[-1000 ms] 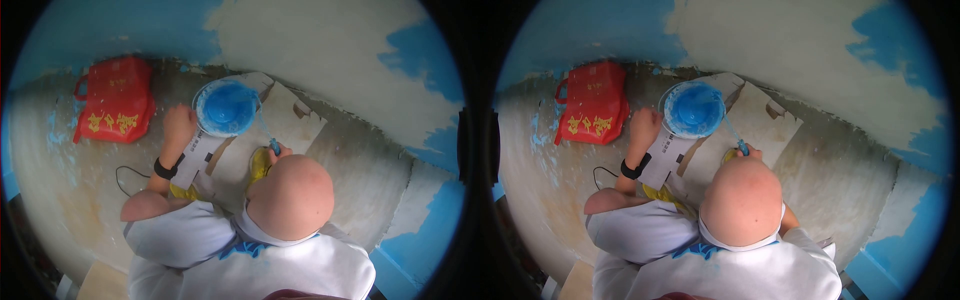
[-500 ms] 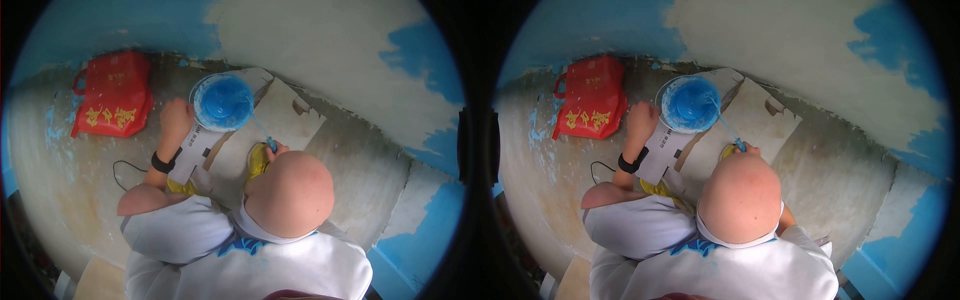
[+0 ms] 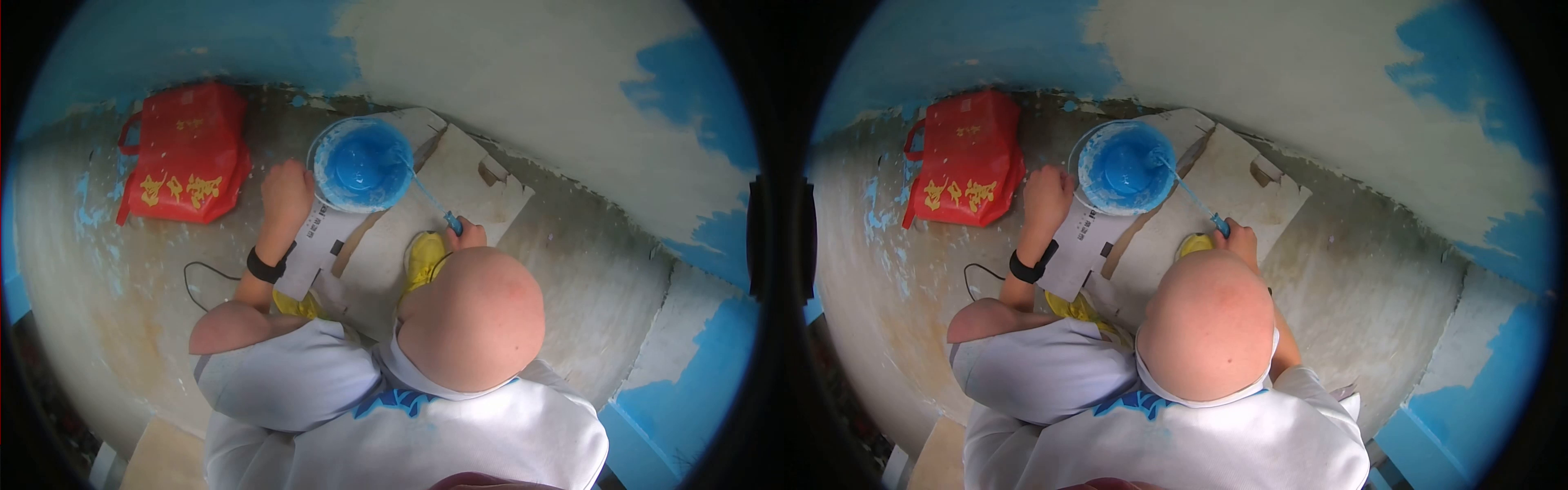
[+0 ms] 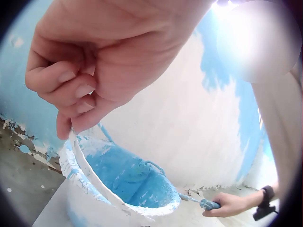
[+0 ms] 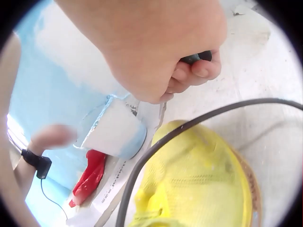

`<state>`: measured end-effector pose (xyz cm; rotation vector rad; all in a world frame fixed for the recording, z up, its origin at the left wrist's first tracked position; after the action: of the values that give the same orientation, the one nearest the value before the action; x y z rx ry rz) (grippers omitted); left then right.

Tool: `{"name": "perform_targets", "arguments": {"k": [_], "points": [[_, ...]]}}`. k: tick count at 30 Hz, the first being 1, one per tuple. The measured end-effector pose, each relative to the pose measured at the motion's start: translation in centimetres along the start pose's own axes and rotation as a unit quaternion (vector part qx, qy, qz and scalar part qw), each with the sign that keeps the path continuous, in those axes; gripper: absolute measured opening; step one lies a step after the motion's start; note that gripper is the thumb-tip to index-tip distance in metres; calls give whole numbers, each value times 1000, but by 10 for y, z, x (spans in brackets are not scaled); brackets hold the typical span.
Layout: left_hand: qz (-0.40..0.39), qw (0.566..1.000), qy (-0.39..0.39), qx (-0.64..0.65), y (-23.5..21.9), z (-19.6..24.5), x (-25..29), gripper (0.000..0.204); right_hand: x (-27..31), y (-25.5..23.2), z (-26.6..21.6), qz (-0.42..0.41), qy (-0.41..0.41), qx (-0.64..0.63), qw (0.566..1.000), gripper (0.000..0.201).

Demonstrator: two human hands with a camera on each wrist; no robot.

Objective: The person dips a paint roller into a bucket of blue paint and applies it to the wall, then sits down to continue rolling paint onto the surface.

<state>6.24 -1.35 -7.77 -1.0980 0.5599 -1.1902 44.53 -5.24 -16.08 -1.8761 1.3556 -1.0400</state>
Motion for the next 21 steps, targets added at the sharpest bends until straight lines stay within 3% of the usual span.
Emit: {"name": "perform_targets", "arguments": {"k": [5,11,17,21], "points": [[21,1000,10,-16,-3,4,0,20,-12,-3,10,23,-74,1,997,16],[10,1000,-27,-9,-7,12,0,17,4,-10,1,-45,-40,-86,994,16],[15,1000,-13,0,-2,8,-1,18,19,-15,-30,-26,-8,-136,990,19],[37,999,-3,-7,-4,13,0,17,18,10,-10,-43,-43,-64,996,19]]}}
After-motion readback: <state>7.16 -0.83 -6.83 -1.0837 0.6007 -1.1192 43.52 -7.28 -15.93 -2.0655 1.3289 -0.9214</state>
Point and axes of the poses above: each hand's wrist, its own x-axis away from the middle knuckle, its own y-axis out of the palm, z = x × y, the point moved 1 cm from there along -x, towards the middle knuckle, and after that the axes turned 8 degrees about -y, right-handed, at the moved point
